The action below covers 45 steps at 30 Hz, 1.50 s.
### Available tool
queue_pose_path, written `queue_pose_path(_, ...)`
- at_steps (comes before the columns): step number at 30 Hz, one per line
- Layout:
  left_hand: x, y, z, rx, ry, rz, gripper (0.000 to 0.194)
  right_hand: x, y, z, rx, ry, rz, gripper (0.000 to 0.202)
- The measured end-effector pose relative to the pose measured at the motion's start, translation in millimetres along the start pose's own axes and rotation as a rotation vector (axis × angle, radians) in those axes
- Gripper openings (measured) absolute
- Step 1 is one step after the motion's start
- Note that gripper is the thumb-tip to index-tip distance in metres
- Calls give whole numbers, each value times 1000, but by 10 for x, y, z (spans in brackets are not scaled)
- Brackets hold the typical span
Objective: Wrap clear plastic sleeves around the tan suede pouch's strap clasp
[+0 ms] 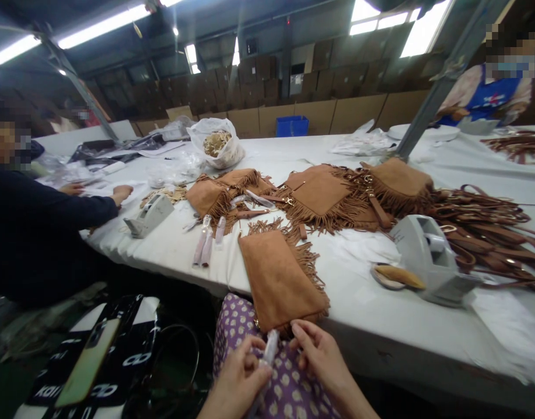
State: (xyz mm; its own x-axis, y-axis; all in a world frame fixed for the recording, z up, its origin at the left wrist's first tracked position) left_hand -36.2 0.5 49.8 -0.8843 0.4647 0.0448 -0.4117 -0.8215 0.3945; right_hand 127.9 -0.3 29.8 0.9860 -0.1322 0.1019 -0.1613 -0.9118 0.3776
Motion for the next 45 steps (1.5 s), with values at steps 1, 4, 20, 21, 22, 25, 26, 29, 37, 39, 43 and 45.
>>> queue_pose_path(1, -30, 12, 93, -37, -156, -19, 20, 71, -9, -24, 19, 57, 49, 49)
queue_pose_path(4, 43, -15, 277, -146, -487, 44, 25, 187, 5, -270, 172, 282, 189, 46)
queue_pose_path(20, 181, -552, 166, -544, -912, 464, 45, 40, -249, -507, 707, 1135, 496, 39)
queue_pose_path(21, 183, -537, 170, -569, -910, 460, 45, 38, -245, -509, 702, 1136, 498, 39)
queue_pose_path(22, 189, -521, 184, -592, -907, 461, 43, 40, -244, -511, 697, 1137, 499, 39)
queue_pose_path(25, 204, -460, 287, -666, -886, 488, 31, 44, -247, -516, 693, 1140, 499, 39)
queue_pose_path(26, 206, -444, 329, -686, -866, 494, 26, 46, -247, -518, 694, 1140, 500, 38)
queue_pose_path(29, 213, -471, 386, -652, -751, 450, 17, 42, -242, -527, 698, 1149, 503, 38)
queue_pose_path(37, 206, -746, 210, -502, -228, 306, 61, 21, -248, -510, 684, 1159, 506, 39)
queue_pose_path(39, 184, -774, 192, -533, -214, 273, 70, 25, -253, -502, 677, 1154, 507, 39)
queue_pose_path(43, 221, -705, 214, -590, -395, 329, 49, 33, -263, -492, 670, 1150, 496, 39)
queue_pose_path(45, 222, -623, 282, -660, -487, 348, 34, 35, -266, -489, 667, 1153, 490, 39)
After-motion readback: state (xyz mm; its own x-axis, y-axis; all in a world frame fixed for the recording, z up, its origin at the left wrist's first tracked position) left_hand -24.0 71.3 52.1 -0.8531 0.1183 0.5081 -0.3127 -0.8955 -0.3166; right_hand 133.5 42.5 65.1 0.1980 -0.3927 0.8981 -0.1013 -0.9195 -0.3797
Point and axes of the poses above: each hand's wrist, its own y-axis away from the middle knuckle, its own x-axis out of the back of the hand, z = x × y, the point moved 9 cm from there along -y, towards the middle knuckle
